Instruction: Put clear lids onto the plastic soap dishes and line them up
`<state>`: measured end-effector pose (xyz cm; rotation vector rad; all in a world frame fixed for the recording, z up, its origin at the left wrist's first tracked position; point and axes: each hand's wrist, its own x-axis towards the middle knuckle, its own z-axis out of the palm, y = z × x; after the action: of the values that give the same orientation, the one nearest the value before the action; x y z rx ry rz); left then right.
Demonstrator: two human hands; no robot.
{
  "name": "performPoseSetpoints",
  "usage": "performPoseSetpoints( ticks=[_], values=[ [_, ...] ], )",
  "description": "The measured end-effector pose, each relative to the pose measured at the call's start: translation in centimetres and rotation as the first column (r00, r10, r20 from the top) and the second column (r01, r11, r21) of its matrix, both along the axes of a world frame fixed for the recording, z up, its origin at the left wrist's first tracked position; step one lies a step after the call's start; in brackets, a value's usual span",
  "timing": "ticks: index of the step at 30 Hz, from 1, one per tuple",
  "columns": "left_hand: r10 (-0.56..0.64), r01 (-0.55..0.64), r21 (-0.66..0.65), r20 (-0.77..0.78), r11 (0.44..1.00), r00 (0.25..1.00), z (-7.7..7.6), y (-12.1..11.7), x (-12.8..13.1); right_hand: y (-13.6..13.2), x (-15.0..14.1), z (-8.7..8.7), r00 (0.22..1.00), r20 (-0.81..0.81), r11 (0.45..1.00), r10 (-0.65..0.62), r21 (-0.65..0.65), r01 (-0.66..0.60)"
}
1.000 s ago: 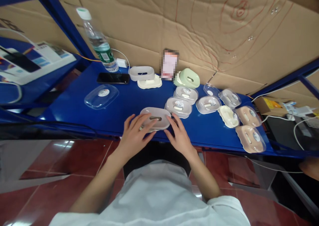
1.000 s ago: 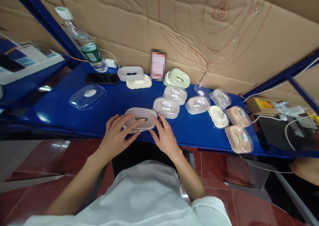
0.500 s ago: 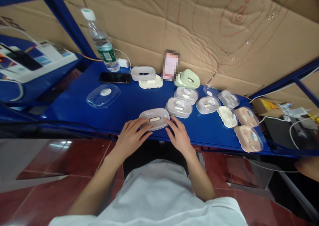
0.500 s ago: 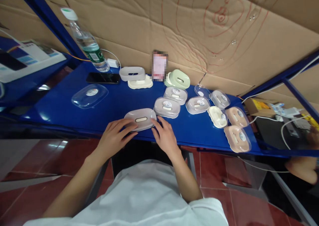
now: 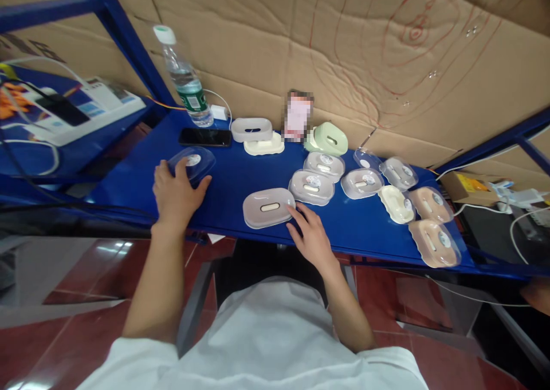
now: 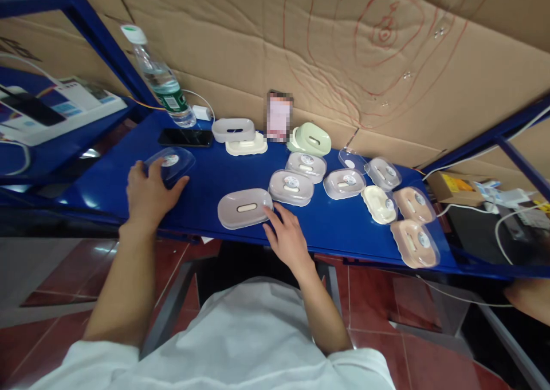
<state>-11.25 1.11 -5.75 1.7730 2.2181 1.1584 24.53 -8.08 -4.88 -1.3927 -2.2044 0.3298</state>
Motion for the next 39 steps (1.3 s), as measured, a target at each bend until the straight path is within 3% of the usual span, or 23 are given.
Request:
performPoseSetpoints(
  ticks=[6,10,16,23,25,27,30,32,35,39],
  values=[
    [-0.209,0.209,-0.007,-0.083,0.978,0.974,1.1,-1.7,2.4,0.0,-0.1,0.1,1.0,-0.012,1.0,-0.008,-0.02,0.008],
    [-0.205,0.2,-0.048,-0.15,0.979,0.967,1.3,-2.2,5.1,0.0,-0.1,0.0,1.0,-0.012,1.0,0.001,-0.008,-0.001],
    [-0.196,0.168,-0.147,-0.206,0.975,0.959,1.7,-0.8,8.3,0.1,0.0,-0.2,1.0,-0.014,1.0,-0.009,-0.009,0.008],
    [-0.134,0.089,-0.22,-0.2,0.972,0.971,1.9,0.2,7.9,0.1,0.0,0.0,1.0,-0.021,1.0,-0.005,-0.006,0.005],
    [-0.19,0.165,-0.166,-0.147,0.972,0.971,2.1,0.0,7.1,0.0,0.0,0.0,0.999,-0.033,1.0,0.001,-0.015,-0.001],
    [-0.378,0.373,-0.089,-0.06,0.924,0.924,2.5,-0.7,6.4,0.0,0.0,0.0,0.998,-0.058,1.0,0.004,-0.019,-0.005],
    [-0.684,0.686,-0.053,0.052,0.726,0.728,3.4,-2.4,6.1,-0.1,0.0,-0.2,0.993,-0.118,1.0,-0.012,-0.002,0.012],
    [-0.76,0.763,-0.107,0.073,0.638,0.646,3.7,-3.4,6.4,-0.1,0.0,-0.2,0.99,-0.14,1.0,-0.019,0.009,0.021],
    [-0.782,0.774,-0.195,0.051,0.603,0.622,3.6,-4.1,6.8,-0.2,0.0,0.1,0.995,-0.1,1.0,-0.011,-0.009,0.01],
    [-0.775,0.765,-0.212,0.046,0.609,0.63,3.0,-4.2,7.3,-0.2,-0.1,0.3,1.0,-0.031,0.999,0.001,-0.035,-0.002]
  ],
)
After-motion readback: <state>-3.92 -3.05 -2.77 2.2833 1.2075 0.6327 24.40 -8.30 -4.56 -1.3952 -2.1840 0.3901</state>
